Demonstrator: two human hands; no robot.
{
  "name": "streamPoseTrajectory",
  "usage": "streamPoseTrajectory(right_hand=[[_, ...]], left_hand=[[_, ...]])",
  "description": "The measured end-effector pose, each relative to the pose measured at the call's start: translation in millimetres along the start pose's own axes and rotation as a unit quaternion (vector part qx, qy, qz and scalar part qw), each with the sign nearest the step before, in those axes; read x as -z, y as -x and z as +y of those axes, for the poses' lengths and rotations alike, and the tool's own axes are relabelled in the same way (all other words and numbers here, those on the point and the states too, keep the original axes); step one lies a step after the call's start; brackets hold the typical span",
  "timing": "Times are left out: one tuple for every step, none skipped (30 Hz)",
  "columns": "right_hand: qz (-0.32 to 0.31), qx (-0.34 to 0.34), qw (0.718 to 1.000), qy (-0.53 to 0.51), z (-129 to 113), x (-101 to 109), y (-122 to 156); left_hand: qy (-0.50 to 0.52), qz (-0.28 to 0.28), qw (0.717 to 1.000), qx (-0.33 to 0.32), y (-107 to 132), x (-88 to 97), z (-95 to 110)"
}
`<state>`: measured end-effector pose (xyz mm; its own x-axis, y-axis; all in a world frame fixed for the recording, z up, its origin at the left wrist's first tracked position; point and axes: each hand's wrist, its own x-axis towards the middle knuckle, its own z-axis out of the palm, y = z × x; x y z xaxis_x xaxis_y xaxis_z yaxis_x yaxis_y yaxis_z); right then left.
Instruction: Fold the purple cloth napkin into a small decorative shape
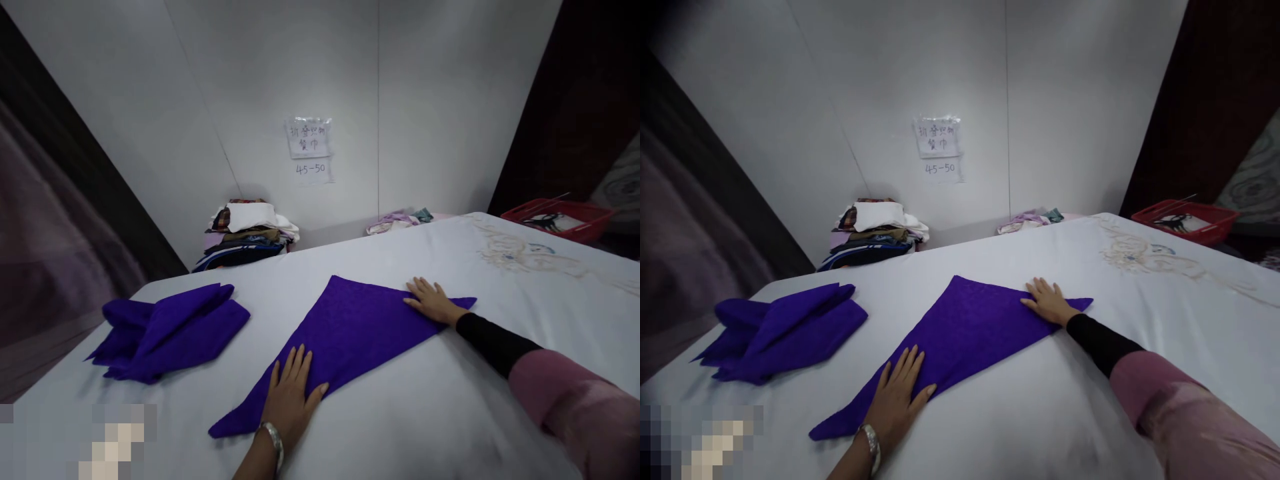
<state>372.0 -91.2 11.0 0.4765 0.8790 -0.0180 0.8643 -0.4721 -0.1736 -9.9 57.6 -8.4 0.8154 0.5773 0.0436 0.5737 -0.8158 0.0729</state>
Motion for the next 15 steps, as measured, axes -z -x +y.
streamPoseTrajectory(right_hand=[[0.001, 0.022, 1.000, -0.004, -14.0, 0.2, 8.2], [0.000, 0.073, 0.997, -0.018, -32.8, -0.9, 17.8], [-0.005, 0.139, 0.989, -0.040, -54.7, -3.1, 28.1], [-0.015, 0.199, 0.978, -0.061, -77.6, -6.2, 38.6], [-0.030, 0.247, 0.965, -0.080, -99.5, -9.5, 48.4], [-0.046, 0.283, 0.953, -0.098, -118.5, -12.8, 57.0], [-0.061, 0.310, 0.942, -0.112, -133.3, -15.6, 63.9], [-0.071, 0.328, 0.934, -0.122, -142.9, -17.9, 68.9], [-0.076, 0.335, 0.930, -0.127, -146.9, -19.4, 72.4], [-0.077, 0.335, 0.930, -0.128, -145.6, -20.2, 74.5], [-0.076, 0.327, 0.934, -0.124, -139.5, -20.3, 75.7], [-0.072, 0.314, 0.939, -0.117, -129.4, -19.8, 76.2], [-0.067, 0.297, 0.946, -0.107, -116.1, -19.0, 76.4], [-0.062, 0.276, 0.954, -0.096, -100.6, -17.8, 76.5], [-0.055, 0.252, 0.963, -0.083, -83.2, -16.5, 76.5]], left_hand=[[-0.002, -0.003, 1.000, 0.002, -0.4, 0.6, 0.4], [-0.005, -0.008, 1.000, 0.005, -0.8, 1.2, 0.8], [-0.008, -0.012, 1.000, 0.008, -1.2, 1.8, 1.4], [-0.012, -0.014, 1.000, 0.011, -1.5, 2.2, 1.9], [-0.016, -0.013, 1.000, 0.013, -1.8, 2.6, 2.4], [-0.021, -0.011, 1.000, 0.014, -2.1, 2.8, 2.9], [-0.026, -0.007, 1.000, 0.013, -2.3, 3.1, 3.4], [-0.030, -0.004, 0.999, 0.011, -2.5, 3.4, 3.8], [-0.032, -0.003, 0.999, 0.009, -2.7, 3.7, 4.2], [-0.034, -0.005, 0.999, 0.008, -2.9, 4.0, 4.5], [-0.035, -0.009, 0.999, 0.008, -3.1, 4.4, 4.8], [-0.036, -0.014, 0.999, 0.011, -3.3, 4.7, 5.0], [-0.038, -0.020, 0.999, 0.015, -3.5, 4.9, 5.0], [-0.040, -0.026, 0.999, 0.018, -3.8, 4.9, 4.9], [-0.043, -0.031, 0.998, 0.021, -4.0, 4.8, 4.7]])
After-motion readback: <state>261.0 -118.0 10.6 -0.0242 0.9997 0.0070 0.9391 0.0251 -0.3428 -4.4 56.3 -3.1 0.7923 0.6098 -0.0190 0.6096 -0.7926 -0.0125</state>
